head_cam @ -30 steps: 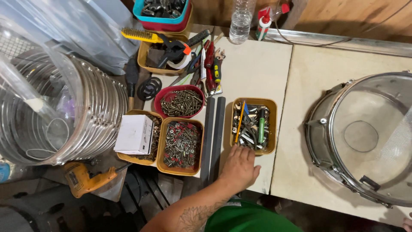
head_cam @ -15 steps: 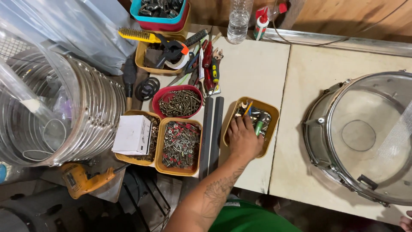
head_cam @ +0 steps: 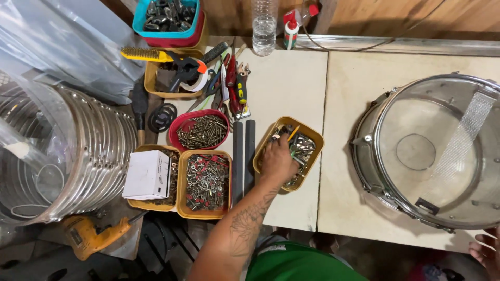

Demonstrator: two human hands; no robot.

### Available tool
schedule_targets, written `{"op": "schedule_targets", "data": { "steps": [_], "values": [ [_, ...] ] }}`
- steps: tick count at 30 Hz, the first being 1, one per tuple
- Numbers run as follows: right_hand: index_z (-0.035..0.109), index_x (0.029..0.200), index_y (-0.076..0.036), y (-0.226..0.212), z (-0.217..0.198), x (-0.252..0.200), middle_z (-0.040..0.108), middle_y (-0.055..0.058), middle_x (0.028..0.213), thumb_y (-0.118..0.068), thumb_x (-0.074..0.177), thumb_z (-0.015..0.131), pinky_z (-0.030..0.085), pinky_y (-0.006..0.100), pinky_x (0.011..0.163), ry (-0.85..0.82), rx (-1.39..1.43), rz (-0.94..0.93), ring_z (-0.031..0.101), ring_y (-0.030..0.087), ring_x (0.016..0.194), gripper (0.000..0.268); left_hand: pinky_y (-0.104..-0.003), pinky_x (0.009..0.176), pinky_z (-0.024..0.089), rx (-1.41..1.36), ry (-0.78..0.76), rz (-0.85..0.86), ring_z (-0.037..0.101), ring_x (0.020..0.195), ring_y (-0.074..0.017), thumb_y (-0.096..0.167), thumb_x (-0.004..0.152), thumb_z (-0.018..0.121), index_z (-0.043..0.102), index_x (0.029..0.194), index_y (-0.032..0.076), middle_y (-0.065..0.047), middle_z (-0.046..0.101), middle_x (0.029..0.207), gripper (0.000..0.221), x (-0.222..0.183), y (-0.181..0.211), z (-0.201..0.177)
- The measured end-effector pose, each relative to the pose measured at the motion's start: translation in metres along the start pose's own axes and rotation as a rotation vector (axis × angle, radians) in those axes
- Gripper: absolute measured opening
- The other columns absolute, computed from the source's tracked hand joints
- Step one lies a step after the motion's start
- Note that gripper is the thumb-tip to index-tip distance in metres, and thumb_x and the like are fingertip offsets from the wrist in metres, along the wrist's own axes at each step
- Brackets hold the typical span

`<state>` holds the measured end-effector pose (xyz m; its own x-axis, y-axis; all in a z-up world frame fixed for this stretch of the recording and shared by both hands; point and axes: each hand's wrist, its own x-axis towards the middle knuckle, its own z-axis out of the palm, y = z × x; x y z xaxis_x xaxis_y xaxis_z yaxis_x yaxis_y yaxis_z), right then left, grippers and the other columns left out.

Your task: Assembling a snare drum by attaching the metal hoop to the shell using screws and a screwdriver

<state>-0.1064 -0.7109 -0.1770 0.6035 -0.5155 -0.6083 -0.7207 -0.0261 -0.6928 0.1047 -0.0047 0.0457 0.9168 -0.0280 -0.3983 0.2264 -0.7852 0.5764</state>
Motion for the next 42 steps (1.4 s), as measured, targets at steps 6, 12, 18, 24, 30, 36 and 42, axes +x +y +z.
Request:
{"op": "schedule_targets", "data": {
  "steps": [6,12,18,24,30,36,42],
  "values": [
    [0.044,0.151,-0.019,-0.014,0.019,-0.041,0.046,0.008,0.119,-0.097,0.123,0.037,0.045,0.039,0.078,-0.017,0.047,-0.111,0.053,0.025,0.093,0.083,-0.034,0.075,0.061,-0.375,-0.116,-0.241,0.067,0.096,-0.0204,0.004,0.087,0.073,0.04,0.153,0.015,-0.004,0.063,0.11,0.074,-0.018,0.03,-0.054],
    [0.045,0.145,-0.014,-0.049,0.035,-0.076,0.046,0.009,0.115,-0.095,0.123,0.034,0.046,0.041,0.074,-0.025,0.032,-0.104,0.053,0.025,0.09,0.084,-0.029,0.06,0.058,-0.705,0.025,-0.4,0.062,0.08,-0.0181,-0.003,0.082,0.075,0.057,0.123,0.006,-0.006,0.059,0.103,0.045,0.005,-0.022,-0.052],
    [0.046,0.146,-0.014,-0.062,0.042,-0.094,0.048,0.008,0.114,-0.093,0.123,0.038,0.045,0.038,0.071,-0.008,0.0,-0.148,0.055,0.025,0.091,0.083,-0.032,0.06,0.059,-0.87,0.227,-0.34,0.058,0.074,-0.0173,-0.007,0.08,0.07,0.059,0.109,0.003,-0.006,0.055,0.095,0.032,0.006,-0.043,-0.072],
    [0.048,0.145,-0.017,-0.068,0.042,-0.097,0.049,0.009,0.114,-0.091,0.124,0.038,0.045,0.04,0.078,-0.008,0.018,-0.133,0.054,0.026,0.09,0.078,-0.033,0.05,0.054,-0.99,0.235,-0.253,0.054,0.06,-0.0156,-0.01,0.08,0.069,0.057,0.088,0.008,-0.003,0.055,0.08,0.023,0.009,-0.054,-0.068],
    [0.047,0.147,-0.019,-0.044,0.028,-0.072,0.05,0.005,0.113,-0.096,0.122,0.037,0.046,0.039,0.075,-0.033,0.034,-0.116,0.055,0.024,0.089,0.082,-0.034,0.056,0.049,-1.088,0.279,-0.205,0.051,0.066,-0.0152,-0.009,0.075,0.065,0.05,0.084,0.013,-0.001,0.052,0.08,0.028,0.013,-0.055,-0.07],
    [0.05,0.14,-0.018,-0.067,0.044,-0.101,0.051,0.007,0.114,-0.094,0.122,0.04,0.046,0.039,0.077,0.015,0.013,-0.175,0.055,0.023,0.088,0.079,-0.031,0.058,0.049,-1.132,0.323,-0.158,0.054,0.069,-0.0142,-0.009,0.073,0.067,0.06,0.093,0.011,-0.001,0.057,0.085,0.029,0.016,-0.051,-0.071],
    [0.049,0.142,-0.019,-0.059,0.038,-0.091,0.05,0.005,0.115,-0.094,0.122,0.036,0.046,0.038,0.081,-0.015,0.017,-0.148,0.055,0.023,0.091,0.079,-0.031,0.064,0.052,-1.257,0.327,-0.079,0.055,0.075,-0.0143,-0.01,0.075,0.067,0.063,0.111,0.007,-0.002,0.057,0.089,0.04,0.024,-0.049,-0.065]
  ]
}}
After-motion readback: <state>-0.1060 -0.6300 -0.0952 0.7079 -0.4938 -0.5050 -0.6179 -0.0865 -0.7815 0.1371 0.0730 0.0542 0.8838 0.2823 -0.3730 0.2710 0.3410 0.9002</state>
